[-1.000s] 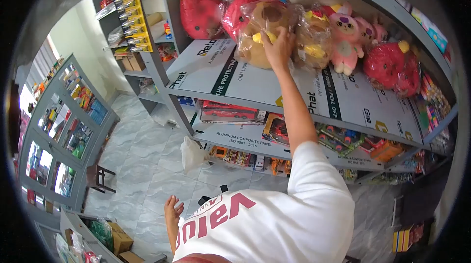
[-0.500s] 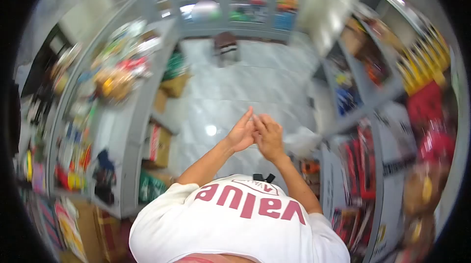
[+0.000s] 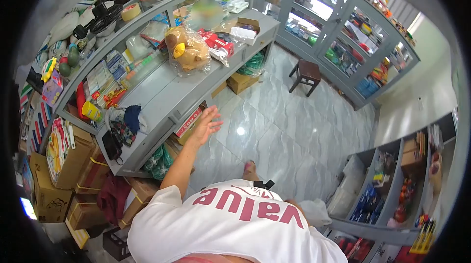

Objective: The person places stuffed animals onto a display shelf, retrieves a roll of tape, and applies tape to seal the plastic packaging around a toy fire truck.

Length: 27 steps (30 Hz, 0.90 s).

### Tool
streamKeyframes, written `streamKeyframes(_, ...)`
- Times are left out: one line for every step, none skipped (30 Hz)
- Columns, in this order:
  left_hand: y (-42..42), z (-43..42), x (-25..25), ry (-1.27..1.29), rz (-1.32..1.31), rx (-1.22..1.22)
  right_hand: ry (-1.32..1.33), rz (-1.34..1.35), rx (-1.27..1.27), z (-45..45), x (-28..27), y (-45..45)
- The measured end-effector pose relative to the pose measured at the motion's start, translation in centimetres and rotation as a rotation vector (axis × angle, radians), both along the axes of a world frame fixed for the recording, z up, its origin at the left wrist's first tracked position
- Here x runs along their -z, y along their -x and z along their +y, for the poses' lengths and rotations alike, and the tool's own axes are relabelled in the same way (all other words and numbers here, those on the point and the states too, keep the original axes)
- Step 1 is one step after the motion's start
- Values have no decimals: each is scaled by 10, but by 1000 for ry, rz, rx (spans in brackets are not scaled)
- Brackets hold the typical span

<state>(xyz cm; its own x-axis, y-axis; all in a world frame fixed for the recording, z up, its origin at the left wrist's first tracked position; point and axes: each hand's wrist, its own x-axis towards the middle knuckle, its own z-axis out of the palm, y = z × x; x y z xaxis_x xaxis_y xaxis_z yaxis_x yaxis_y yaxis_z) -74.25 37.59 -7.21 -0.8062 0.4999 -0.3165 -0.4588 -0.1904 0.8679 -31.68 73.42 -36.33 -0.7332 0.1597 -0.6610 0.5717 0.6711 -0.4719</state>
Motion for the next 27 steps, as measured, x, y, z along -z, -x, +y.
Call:
streamKeyframes(16, 4, -1, 0, 1, -15, 11, -42, 43, 8, -4, 8)
streamKeyframes(32, 9, -3, 69, 36, -87, 21, -86, 96, 14, -7, 17)
streamKeyframes(48, 15, -4, 138, 70, -156, 27, -116, 145, 19, -15, 31)
streamKeyframes(68, 21, -3, 139, 72, -164, 32, -136, 193, 28, -20, 44)
streamKeyframes(88, 27, 0, 184, 85, -246, 39, -144, 231, 37, -26, 59)
streamKeyframes(108, 33, 1, 231, 96, -326, 43, -140, 257, 46, -32, 77)
streamKeyframes(126, 39, -5, 241, 112, -368, 49, -132, 276, 55, -38, 97)
streamKeyframes(141, 47, -10, 249, 112, -375, 54, -114, 285, 65, -44, 120)
streamKeyframes(154, 52, -19, 313, 165, -458, 61, -91, 287, 71, -52, 147)
streamKeyframes(169, 56, -25, 374, 218, -544, 67, -65, 285, 77, -62, 175)
streamKeyframes(187, 58, -19, 430, 312, -607, 79, -34, 278, 83, -71, 204)
streamKeyframes(199, 58, -19, 438, 302, -624, 96, -9, 262, 89, -78, 233)
streamKeyframes(209, 54, -18, 497, 377, -663, 115, 22, 250, 91, -83, 267)
streamKeyframes(216, 47, -17, 561, 451, -702, 169, 35, 239, 95, -79, 302)
streamKeyframes(221, 39, -17, 574, 438, -724, 224, 46, 229, 99, -76, 337)
streamKeyframes(227, 31, -19, 653, 427, -765, 239, 72, 149, 96, -95, 375)
streamKeyframes(234, 23, -20, 730, 417, -803, 253, 100, 71, 85, -120, 417)
streamKeyframes(242, 14, -17, 736, 409, -819, 294, 191, -15, 77, -129, 455)
streamKeyframes(249, 4, -13, 718, 355, -855, 337, 282, -96, 66, -137, 492)
streamKeyframes(256, -6, -9, 700, 302, -888, 329, 347, -168, 49, -155, 528)
streamKeyframes(263, -16, -8, 676, 227, -857, 323, 413, -237, 26, -179, 562)
streamKeyframes(273, -27, 2, 685, 226, -859, 401, 416, -259, 3, -200, 593)
streamKeyframes(285, -37, 19, 581, 150, -832, 477, 420, -279, -19, -221, 623)
streamKeyframes(293, -46, 31, 475, 72, -805, 512, 446, -315, -41, -238, 650)
streamKeyframes(297, -50, 30, 476, 68, -813, 545, 473, -357, -63, -253, 675)
streamKeyframes(299, -52, 25, 385, -55, -791, 549, 535, -370, -84, -264, 697)
streamKeyframes(304, -56, 21, 288, -175, -773, 555, 597, -390, -104, -274, 718)
